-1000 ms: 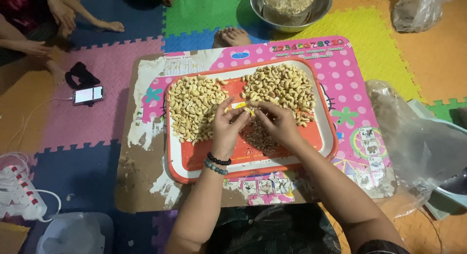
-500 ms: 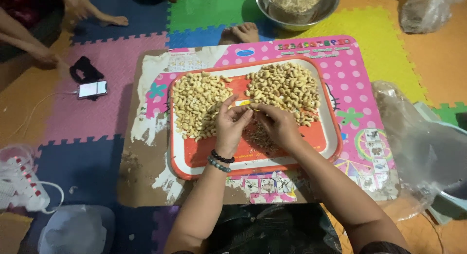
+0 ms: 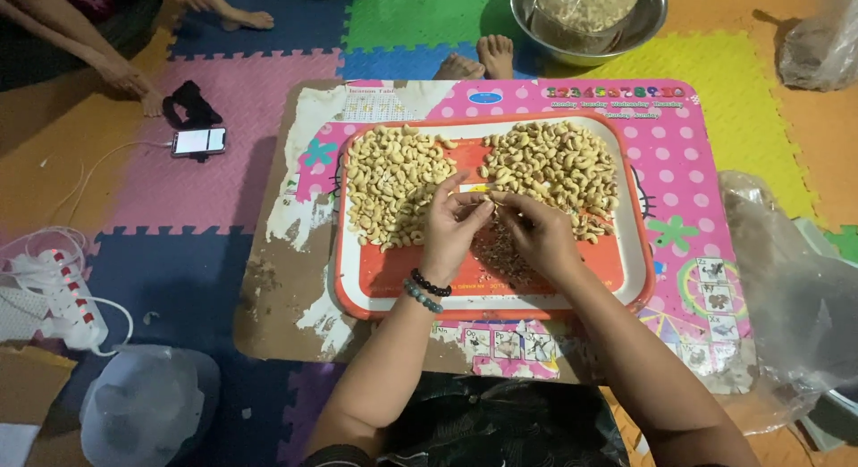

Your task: Peeling the skin off cashew nuts by hand and sorting them into piles on a tray.

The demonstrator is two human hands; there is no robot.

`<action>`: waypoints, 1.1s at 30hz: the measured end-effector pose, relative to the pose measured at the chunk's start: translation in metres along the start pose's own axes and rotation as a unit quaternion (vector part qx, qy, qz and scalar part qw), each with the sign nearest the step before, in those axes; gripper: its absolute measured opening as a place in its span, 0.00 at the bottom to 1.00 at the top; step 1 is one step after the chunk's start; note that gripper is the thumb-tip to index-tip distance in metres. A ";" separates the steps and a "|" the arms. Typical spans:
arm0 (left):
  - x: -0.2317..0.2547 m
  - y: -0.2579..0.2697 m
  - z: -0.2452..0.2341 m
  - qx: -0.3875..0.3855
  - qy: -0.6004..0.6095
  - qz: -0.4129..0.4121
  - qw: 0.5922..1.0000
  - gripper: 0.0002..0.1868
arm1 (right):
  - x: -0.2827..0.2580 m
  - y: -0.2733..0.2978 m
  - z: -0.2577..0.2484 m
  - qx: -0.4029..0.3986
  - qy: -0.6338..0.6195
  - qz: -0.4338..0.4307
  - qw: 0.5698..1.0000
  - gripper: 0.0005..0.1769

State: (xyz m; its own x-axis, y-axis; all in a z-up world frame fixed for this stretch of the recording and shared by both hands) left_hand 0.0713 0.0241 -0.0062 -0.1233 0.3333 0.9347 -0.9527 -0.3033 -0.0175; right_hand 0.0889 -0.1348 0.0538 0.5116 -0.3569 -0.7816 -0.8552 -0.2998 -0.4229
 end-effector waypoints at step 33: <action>0.004 -0.006 0.006 -0.008 0.135 -0.046 0.990 0.17 | 0.019 -0.001 -0.007 0.057 -0.146 0.049 0.986 0.13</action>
State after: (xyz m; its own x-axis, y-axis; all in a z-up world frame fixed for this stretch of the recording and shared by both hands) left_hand 0.0784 0.0216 -0.0003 -0.1032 0.5856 0.8040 -0.9674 -0.2471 0.0558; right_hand 0.1005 -0.1476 0.0425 0.3938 -0.1046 -0.9132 -0.9120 -0.1685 -0.3740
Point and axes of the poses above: each hand's wrist, its own y-axis away from the middle knuckle, its own z-axis out of the palm, x = y × z, the point moved 7 cm from there along -y, towards the middle knuckle, and after that the axes turned 2 degrees about -y, right-handed, at the moved point
